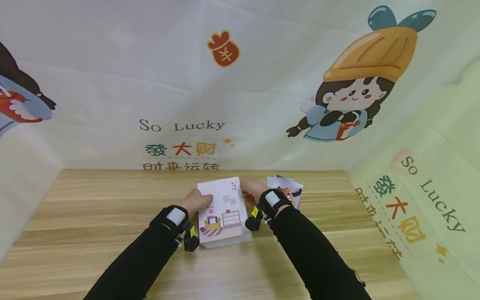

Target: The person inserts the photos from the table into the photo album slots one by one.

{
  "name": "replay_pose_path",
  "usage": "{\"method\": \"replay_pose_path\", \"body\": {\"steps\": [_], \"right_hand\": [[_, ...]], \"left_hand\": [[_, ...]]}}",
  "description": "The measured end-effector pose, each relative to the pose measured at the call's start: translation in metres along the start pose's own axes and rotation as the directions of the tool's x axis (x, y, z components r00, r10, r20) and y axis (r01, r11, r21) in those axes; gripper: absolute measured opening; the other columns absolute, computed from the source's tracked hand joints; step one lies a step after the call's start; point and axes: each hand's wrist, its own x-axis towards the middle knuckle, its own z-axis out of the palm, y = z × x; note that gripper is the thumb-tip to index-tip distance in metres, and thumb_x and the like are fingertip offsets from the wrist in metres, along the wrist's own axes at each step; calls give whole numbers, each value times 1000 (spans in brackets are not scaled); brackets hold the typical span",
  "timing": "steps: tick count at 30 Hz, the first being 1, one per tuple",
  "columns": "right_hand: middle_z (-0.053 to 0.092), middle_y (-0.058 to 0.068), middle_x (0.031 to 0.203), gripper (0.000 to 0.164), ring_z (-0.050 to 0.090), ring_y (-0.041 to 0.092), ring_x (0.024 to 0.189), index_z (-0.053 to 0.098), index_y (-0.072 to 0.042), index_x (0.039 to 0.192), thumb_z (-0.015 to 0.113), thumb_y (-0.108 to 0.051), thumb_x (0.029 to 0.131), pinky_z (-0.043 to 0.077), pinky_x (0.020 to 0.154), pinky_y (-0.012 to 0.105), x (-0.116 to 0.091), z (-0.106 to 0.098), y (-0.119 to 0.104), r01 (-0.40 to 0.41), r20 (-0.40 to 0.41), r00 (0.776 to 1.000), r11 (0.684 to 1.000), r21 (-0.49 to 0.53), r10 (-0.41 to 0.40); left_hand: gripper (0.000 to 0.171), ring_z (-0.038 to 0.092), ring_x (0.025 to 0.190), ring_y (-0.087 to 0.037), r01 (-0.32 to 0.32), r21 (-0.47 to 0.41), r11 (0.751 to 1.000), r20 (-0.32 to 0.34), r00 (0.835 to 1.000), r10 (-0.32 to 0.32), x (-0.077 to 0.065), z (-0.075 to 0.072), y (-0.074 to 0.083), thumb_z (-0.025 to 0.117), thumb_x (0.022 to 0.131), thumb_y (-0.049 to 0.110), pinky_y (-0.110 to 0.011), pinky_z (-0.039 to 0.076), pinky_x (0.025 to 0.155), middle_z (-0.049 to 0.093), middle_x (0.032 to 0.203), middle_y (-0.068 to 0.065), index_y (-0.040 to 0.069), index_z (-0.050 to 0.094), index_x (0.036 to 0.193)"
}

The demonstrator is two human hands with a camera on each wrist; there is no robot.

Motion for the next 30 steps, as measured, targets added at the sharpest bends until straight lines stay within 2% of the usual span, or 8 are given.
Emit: {"method": "replay_pose_path", "body": {"steps": [3, 5, 9, 14, 17, 24, 27, 30], "right_hand": [[44, 1, 72, 38, 39, 13, 63, 49, -7, 78, 40, -27, 108, 34, 62, 25, -4, -1, -14, 52, 31, 998, 998, -45, -51], [49, 1, 74, 41, 45, 13, 65, 56, -4, 85, 38, -32, 109, 39, 65, 26, -6, -1, -22, 85, 46, 996, 994, -73, -82], [59, 5, 81, 52, 54, 15, 70, 66, 7, 110, 33, -32, 111, 46, 69, 29, -12, 2, -37, 151, 102, 984, 985, -80, -143], [64, 10, 94, 60, 60, 19, 80, 62, 13, 129, 29, -35, 115, 51, 77, 31, -23, 12, -53, 190, 182, 966, 982, -10, -186], [65, 12, 98, 60, 61, 21, 84, 61, 11, 131, 30, -38, 116, 53, 82, 33, -28, 19, -58, 206, 197, 958, 978, 37, -209], [68, 14, 104, 61, 67, 24, 91, 60, 11, 133, 31, -40, 116, 56, 87, 37, -39, 42, -66, 231, 209, 946, 968, 98, -247], [71, 21, 120, 62, 71, 31, 107, 59, 11, 138, 30, -39, 117, 55, 98, 40, -42, 48, -67, 242, 238, 938, 967, 74, -253], [66, 27, 136, 62, 66, 37, 125, 56, 12, 142, 30, -39, 117, 51, 108, 44, -43, 51, -66, 269, 267, 926, 963, 29, -267]], "left_hand": [[53, 66, 104, -36, 8, 4, 1000, 0, 1000, -8, -1, -9, 5, 48, 105, 23, -35, 54, 89, 56, 118, -30, -21, 46, 134], [58, 62, 114, -39, 1, 14, 1000, 2, 1000, -1, -4, -16, 11, 46, 106, 27, -41, 51, 100, 55, 125, -33, -21, 45, 137], [70, 45, 141, -49, -40, 65, 997, 13, 999, 39, -12, -34, 24, 40, 109, 38, -55, 36, 120, 45, 149, -40, -19, 39, 150], [73, 25, 153, -56, -162, 53, 985, 76, 985, 158, -23, -57, 35, 36, 112, 44, -67, 27, 121, 23, 166, -38, -5, 24, 164], [75, 18, 154, -58, -180, 19, 984, 117, 977, 176, -28, -65, 41, 35, 113, 44, -72, 23, 120, 12, 168, -38, -6, 15, 166], [76, 23, 154, -55, -156, -56, 986, 145, 976, 163, -33, -72, 44, 36, 114, 40, -64, 30, 121, 17, 168, -37, -16, 17, 161], [75, 33, 148, -58, -157, -73, 985, 104, 981, 164, -35, -76, 39, 40, 113, 36, -61, 39, 117, 20, 165, -39, -18, 19, 159], [69, 47, 138, -57, -163, -69, 984, 21, 986, 165, -37, -80, 34, 44, 111, 30, -55, 51, 108, 32, 158, -41, -21, 28, 155]]}}
